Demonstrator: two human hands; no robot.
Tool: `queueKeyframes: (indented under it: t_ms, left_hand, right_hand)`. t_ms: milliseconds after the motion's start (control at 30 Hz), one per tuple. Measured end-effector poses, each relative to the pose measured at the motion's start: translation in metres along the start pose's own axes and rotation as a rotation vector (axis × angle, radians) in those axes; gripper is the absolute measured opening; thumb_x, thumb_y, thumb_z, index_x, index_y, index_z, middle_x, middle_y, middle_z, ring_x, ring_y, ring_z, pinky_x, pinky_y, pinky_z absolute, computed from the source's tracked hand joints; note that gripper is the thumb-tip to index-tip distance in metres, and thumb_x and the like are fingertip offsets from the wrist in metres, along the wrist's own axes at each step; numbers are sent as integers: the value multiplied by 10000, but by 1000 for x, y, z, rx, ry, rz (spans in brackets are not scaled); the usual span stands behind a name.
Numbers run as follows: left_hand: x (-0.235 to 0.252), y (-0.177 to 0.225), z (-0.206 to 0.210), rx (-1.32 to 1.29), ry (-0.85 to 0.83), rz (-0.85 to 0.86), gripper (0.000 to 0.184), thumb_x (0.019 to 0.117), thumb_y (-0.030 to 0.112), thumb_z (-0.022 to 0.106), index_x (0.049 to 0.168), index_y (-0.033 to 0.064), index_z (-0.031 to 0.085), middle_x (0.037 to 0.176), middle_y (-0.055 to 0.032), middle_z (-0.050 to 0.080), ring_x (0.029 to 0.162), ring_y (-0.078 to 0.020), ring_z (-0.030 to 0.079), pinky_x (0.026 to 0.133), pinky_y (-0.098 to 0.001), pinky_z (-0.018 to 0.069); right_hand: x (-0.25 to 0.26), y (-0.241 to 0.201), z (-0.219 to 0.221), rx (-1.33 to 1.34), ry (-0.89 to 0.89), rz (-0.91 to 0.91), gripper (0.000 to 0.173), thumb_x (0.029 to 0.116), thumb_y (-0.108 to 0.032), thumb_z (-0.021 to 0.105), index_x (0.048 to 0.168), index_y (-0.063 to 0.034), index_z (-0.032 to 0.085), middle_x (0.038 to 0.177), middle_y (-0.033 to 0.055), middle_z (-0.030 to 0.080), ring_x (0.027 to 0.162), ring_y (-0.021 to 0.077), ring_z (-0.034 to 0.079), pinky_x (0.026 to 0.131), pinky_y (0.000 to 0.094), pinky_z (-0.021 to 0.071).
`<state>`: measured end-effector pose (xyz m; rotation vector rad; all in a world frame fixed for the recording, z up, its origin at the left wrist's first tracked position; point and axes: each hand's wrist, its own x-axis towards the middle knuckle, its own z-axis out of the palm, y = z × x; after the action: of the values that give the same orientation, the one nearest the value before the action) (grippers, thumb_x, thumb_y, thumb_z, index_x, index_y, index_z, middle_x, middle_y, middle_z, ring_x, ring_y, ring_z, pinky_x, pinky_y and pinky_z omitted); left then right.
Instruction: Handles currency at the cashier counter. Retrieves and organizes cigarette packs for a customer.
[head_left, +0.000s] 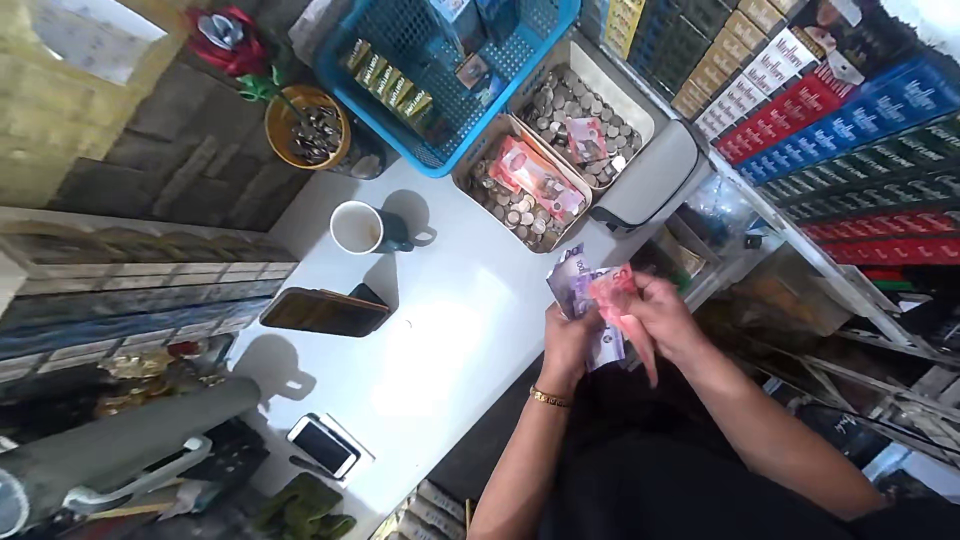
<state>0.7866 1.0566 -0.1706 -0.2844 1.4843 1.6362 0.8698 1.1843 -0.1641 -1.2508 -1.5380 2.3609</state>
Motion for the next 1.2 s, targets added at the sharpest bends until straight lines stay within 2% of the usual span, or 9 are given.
queueKeyframes:
  t_ms: [67, 167, 333, 467, 600, 733, 867, 1100, 1200]
  left_hand:
    - [1, 0, 2, -20, -9, -4, 141, 982, 34, 623, 1119, 1, 631, 864, -87, 725, 767, -166, 717, 734, -353, 625]
    - [2, 1, 2, -49, 0, -29, 216, 1060, 164, 548, 1203, 8, 592, 907, -97, 726, 799, -166, 717, 751, -353, 618]
    - [5, -5, 1, 24, -6, -19, 174, 924, -8, 688, 1091, -16, 641, 850, -99, 720, 747, -172, 711, 713, -354, 620]
    - [6, -12, 6, -147, -34, -128, 340, 1106, 285, 370, 1275, 67, 570, 1027, -82, 714, 941, -168, 704, 851, -372, 599]
    - [4, -23, -3, -88, -240, -232, 459, 1094, 324, 223, 1316, 75, 538, 1105, -70, 708, 1044, -158, 685, 928, -379, 577]
    - [6, -35, -7, 144, -352, -227, 335, 1097, 196, 365, 1222, -13, 596, 1016, -84, 733, 956, -150, 714, 892, -360, 599]
    - [17, -57, -13, 342, -356, -193, 258, 1069, 194, 519, 1156, -13, 645, 965, -59, 729, 900, -119, 705, 866, -333, 594]
    - [22, -77, -41, 333, 15, -262, 348, 1087, 245, 506, 1254, -55, 565, 1039, -127, 711, 939, -167, 712, 851, -359, 611]
    - [17, -71, -56, 331, 82, -260, 312, 1082, 230, 513, 1208, -44, 594, 989, -108, 724, 901, -159, 721, 819, -354, 620]
  right_hand:
    - [1, 0, 4, 4, 72, -2, 190, 974, -147, 696, 1118, -24, 708, 937, 80, 732, 824, 146, 706, 770, 345, 615]
    - [6, -3, -2, 33, 116, 12, 268, 1065, -182, 550, 1303, -61, 577, 1048, 69, 695, 901, 145, 698, 802, 350, 613]
    - [3, 6, -5, -17, 73, 37, 173, 966, -145, 709, 1089, -24, 716, 901, 76, 734, 785, 138, 703, 739, 332, 613]
    - [4, 12, -23, 80, 168, 65, 259, 1062, -193, 562, 1273, -45, 581, 1044, 82, 698, 910, 169, 702, 814, 381, 615]
    - [-4, 26, -50, 0, -15, 115, 224, 974, -99, 668, 1181, -14, 657, 964, 71, 722, 826, 133, 699, 773, 325, 614]
    - [-10, 51, -70, -17, -18, 225, 132, 969, -134, 694, 998, -8, 718, 869, 47, 728, 795, 102, 691, 785, 306, 597]
    - [-13, 70, -80, 9, 5, 355, 142, 1000, -133, 659, 1022, -1, 707, 900, 50, 738, 815, 101, 701, 785, 293, 598]
    - [28, 137, -94, -63, 599, 430, 304, 982, -254, 709, 1105, 23, 694, 955, 167, 711, 832, 241, 698, 774, 441, 604]
    - [61, 169, -100, -287, 710, 480, 400, 985, -378, 693, 1098, 5, 726, 1083, 211, 712, 1030, 334, 682, 945, 550, 537]
